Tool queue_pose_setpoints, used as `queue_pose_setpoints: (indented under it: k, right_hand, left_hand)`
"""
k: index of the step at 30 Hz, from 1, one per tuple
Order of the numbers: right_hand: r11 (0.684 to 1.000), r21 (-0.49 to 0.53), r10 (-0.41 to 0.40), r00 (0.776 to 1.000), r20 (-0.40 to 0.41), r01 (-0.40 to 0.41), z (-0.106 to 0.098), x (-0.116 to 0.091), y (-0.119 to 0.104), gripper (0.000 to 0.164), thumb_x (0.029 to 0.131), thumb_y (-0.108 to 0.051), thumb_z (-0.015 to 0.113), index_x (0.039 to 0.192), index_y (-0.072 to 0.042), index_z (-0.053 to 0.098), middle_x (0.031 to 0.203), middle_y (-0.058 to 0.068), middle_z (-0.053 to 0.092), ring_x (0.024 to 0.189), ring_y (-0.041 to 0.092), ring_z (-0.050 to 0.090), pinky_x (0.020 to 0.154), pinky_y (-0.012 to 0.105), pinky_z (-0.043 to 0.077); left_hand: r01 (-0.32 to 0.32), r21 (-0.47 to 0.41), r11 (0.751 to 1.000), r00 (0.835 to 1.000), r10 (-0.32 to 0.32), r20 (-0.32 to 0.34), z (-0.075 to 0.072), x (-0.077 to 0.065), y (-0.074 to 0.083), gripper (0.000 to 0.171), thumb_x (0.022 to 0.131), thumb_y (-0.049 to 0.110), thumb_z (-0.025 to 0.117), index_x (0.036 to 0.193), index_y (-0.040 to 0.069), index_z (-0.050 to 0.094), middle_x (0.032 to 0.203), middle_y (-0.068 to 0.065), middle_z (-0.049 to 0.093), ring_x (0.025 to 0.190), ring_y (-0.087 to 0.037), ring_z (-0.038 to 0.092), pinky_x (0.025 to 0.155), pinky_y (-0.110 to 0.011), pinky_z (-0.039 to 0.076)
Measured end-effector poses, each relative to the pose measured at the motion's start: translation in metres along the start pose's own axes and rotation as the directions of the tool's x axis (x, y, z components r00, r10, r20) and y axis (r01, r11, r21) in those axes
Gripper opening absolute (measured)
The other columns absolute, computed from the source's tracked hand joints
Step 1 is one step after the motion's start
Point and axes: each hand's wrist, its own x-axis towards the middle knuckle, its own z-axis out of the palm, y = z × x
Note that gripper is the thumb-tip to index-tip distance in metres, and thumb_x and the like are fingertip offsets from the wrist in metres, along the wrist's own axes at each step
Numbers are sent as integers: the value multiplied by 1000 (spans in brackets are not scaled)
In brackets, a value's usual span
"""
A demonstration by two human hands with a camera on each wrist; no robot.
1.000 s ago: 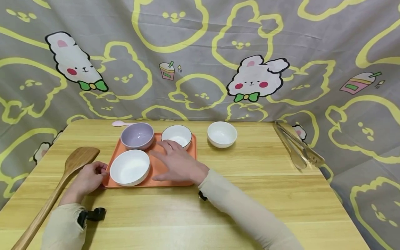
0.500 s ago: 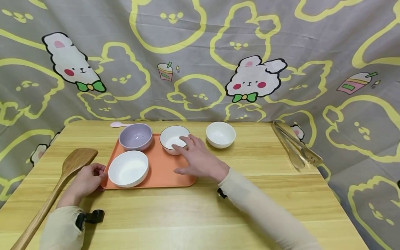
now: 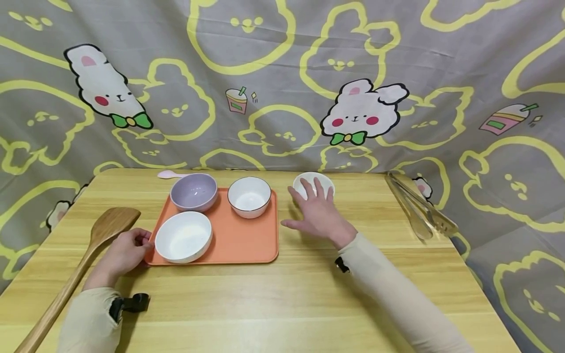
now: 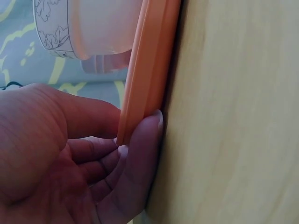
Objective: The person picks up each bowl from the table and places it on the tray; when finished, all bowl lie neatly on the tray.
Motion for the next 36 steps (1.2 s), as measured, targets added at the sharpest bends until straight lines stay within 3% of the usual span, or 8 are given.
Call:
queue_pose_setpoints:
  k: [10,20,26,36]
  right_hand:
    - [998,16,68,997,-47,-67,8,3,23,90,86,-70,55,155,-18,30,157,21,17,142,51,5,99,78,12]
    - [987,83,139,989,-40,-135,17,13,37,95,85,-80,41,159,-26,14,161,17,1,143,48,-7,98,79,9]
    - [980,91,180,982,-57,-174,26,26,44,94,86,-78,43,159,-30,9,162,16,-5,142,46,-13,97,80,7]
    - [980,55,193,980,-44,-191,33,39,48,97,82,-84,39,158,-30,15,161,21,-1,141,50,-9,99,78,7]
  left_hand:
    - [2,-1,1000,1000,-2,-3,0,0,1,23,91,1,53,108,-15,52,86,-13,55,70,-20,55,56,-28,47]
    - [6,-25,1000,1000,-6,15,0,0,1,24,91,1,52,109,-15,51,86,-14,55,67,-21,56,54,-29,49]
    - [22,-52,998,999,-21,30,-1,0,0,25,92,1,52,110,-15,50,86,-15,54,66,-21,57,53,-30,50]
    - [33,-59,998,999,-30,39,-2,-1,2,25,93,1,51,111,-16,50,87,-15,54,66,-21,57,54,-31,50]
